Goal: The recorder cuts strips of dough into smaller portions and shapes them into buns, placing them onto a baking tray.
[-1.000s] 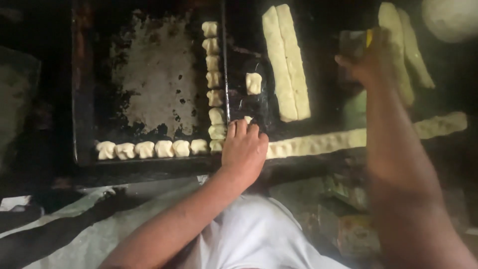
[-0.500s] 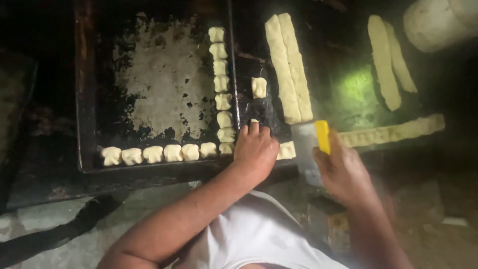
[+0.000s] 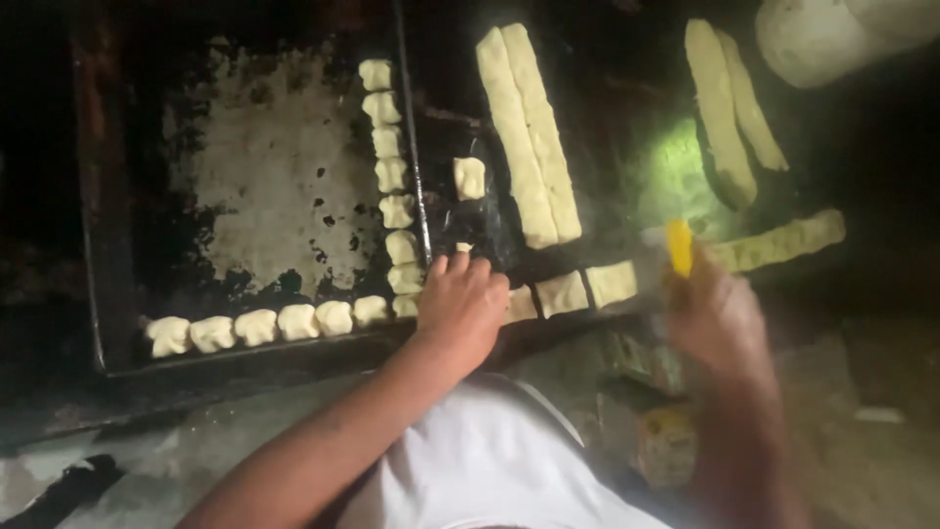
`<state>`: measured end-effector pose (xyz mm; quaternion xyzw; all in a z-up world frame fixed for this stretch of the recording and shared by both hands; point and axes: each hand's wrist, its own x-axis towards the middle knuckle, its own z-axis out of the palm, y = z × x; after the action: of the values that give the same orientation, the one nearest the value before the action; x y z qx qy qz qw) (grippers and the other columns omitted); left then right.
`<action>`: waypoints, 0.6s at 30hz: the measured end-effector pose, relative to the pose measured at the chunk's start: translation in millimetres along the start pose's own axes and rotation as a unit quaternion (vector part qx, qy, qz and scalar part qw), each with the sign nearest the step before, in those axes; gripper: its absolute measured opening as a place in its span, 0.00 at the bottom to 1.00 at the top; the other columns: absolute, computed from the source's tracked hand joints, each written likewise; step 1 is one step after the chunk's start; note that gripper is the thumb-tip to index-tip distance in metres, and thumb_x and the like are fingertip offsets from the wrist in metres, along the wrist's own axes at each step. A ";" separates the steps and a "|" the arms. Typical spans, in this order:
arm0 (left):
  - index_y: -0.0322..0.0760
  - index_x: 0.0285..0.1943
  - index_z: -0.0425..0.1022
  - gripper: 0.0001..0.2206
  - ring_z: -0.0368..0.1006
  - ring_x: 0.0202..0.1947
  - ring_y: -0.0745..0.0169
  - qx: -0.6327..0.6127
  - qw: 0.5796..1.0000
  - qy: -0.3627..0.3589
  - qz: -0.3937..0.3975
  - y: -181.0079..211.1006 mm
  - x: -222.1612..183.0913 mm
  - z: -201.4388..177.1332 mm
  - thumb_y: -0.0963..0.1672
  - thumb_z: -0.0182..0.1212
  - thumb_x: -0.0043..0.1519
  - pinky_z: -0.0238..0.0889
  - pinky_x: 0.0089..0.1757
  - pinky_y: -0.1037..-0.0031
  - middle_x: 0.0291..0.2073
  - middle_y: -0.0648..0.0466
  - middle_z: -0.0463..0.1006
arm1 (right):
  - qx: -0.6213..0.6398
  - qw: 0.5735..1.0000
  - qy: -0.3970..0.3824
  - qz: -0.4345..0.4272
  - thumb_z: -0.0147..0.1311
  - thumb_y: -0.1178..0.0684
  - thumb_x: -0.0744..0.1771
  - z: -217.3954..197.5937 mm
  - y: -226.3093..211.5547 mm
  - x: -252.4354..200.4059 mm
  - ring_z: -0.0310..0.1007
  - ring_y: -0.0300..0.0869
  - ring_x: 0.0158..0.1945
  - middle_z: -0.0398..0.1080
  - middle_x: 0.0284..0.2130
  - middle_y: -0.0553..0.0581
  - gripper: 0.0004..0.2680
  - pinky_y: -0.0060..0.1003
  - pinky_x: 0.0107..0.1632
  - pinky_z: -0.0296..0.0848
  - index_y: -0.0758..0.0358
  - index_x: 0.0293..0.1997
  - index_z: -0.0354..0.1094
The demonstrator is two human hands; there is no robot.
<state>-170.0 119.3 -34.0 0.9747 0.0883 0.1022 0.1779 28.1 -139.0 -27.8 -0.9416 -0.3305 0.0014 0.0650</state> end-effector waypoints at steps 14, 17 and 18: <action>0.41 0.31 0.80 0.08 0.71 0.46 0.51 -0.007 0.997 -0.049 -0.057 17.1 7.2 -15.6 0.47 0.70 0.53 0.60 0.49 0.57 0.34 0.54 0.77 | -0.019 0.998 0.002 0.067 0.52 0.47 0.70 -5.4 137.0 39.1 0.74 0.61 0.45 0.75 0.44 0.71 0.14 0.53 0.42 0.72 0.63 0.59 0.70; 0.42 0.33 0.81 0.08 0.71 0.46 0.52 -0.014 0.995 -0.068 -0.070 18.0 11.5 -5.6 0.48 0.70 0.53 0.60 0.49 0.58 0.35 0.55 0.79 | -0.017 0.994 0.000 0.110 0.54 0.47 0.70 -21.5 169.6 50.8 0.74 0.61 0.43 0.75 0.42 0.70 0.13 0.53 0.40 0.72 0.64 0.56 0.71; 0.42 0.33 0.81 0.08 0.71 0.46 0.52 -0.010 0.995 -0.065 -0.070 16.1 17.2 -8.1 0.48 0.70 0.53 0.60 0.49 0.58 0.35 0.55 0.79 | -0.015 0.994 0.004 0.108 0.54 0.47 0.70 -27.3 174.0 60.5 0.74 0.61 0.43 0.75 0.42 0.70 0.13 0.53 0.40 0.72 0.64 0.56 0.71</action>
<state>-153.1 110.8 -17.9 0.9689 0.1436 0.0270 0.1997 184.9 -239.1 -19.8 -0.9727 -0.2263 -0.0003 0.0522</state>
